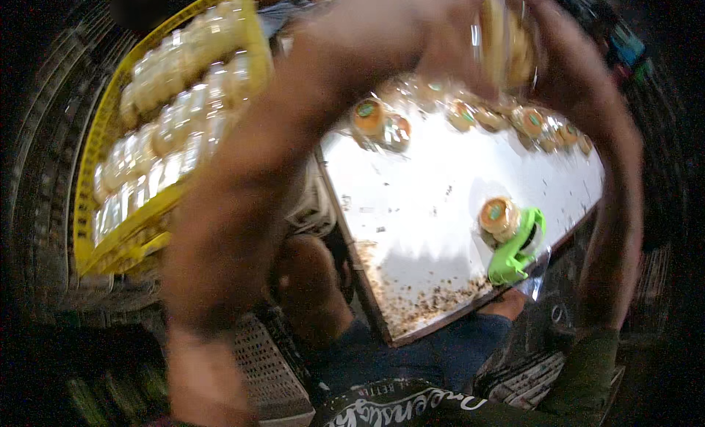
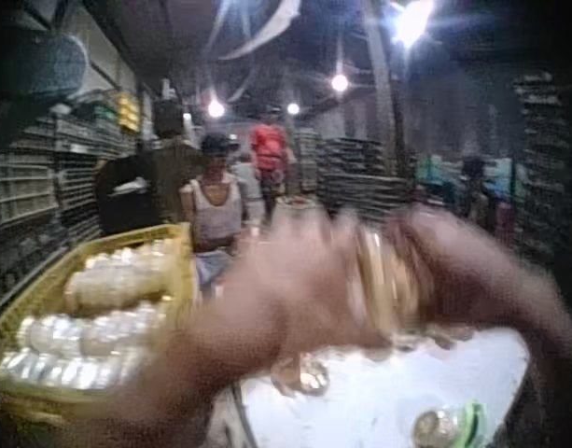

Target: The person places buns into clear plastic bags and seals them using a handheld tape dispenser. The sealed buns are then placed into a yellow crate.

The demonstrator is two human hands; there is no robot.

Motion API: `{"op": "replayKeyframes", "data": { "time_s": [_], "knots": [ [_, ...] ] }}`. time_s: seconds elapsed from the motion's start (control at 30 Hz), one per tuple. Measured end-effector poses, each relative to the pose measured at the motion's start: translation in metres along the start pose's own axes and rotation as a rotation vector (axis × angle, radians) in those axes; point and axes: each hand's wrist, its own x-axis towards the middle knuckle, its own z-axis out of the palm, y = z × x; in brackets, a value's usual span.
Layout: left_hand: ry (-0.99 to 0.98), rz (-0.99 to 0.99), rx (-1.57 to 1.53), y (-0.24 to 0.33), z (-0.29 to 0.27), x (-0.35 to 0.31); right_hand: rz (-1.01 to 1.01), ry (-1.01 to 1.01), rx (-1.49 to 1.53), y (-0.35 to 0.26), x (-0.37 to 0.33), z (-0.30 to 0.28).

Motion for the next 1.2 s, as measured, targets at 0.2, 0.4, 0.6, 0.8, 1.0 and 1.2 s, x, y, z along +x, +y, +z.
{"op": "replayKeyframes", "data": {
  "time_s": [0.2,0.4,0.6,0.8,1.0,1.2],
  "knots": [
    [-0.174,-0.364,0.059,-0.126,-0.193,-0.085,-0.291,-0.037,-0.119,-0.181,0.202,-0.007],
    [-0.34,-0.69,-0.234,-0.263,-0.127,-0.214,-0.5,-0.037,-0.154,-0.211,0.311,0.202],
    [-0.681,-0.533,-0.192,-0.266,-0.076,-0.217,-0.385,-0.529,-0.161,-0.209,0.293,0.206],
    [-0.638,-1.258,-0.558,-0.244,-0.133,-0.223,-0.376,0.49,0.525,-0.145,0.212,0.16],
    [-0.978,-0.912,-0.036,-0.231,-0.126,-0.209,0.361,-0.065,0.635,-0.035,0.036,0.237],
    [-0.631,-1.427,0.007,-0.144,-0.133,-0.156,0.549,-0.133,0.345,-0.05,-0.029,0.347]
  ]
}}
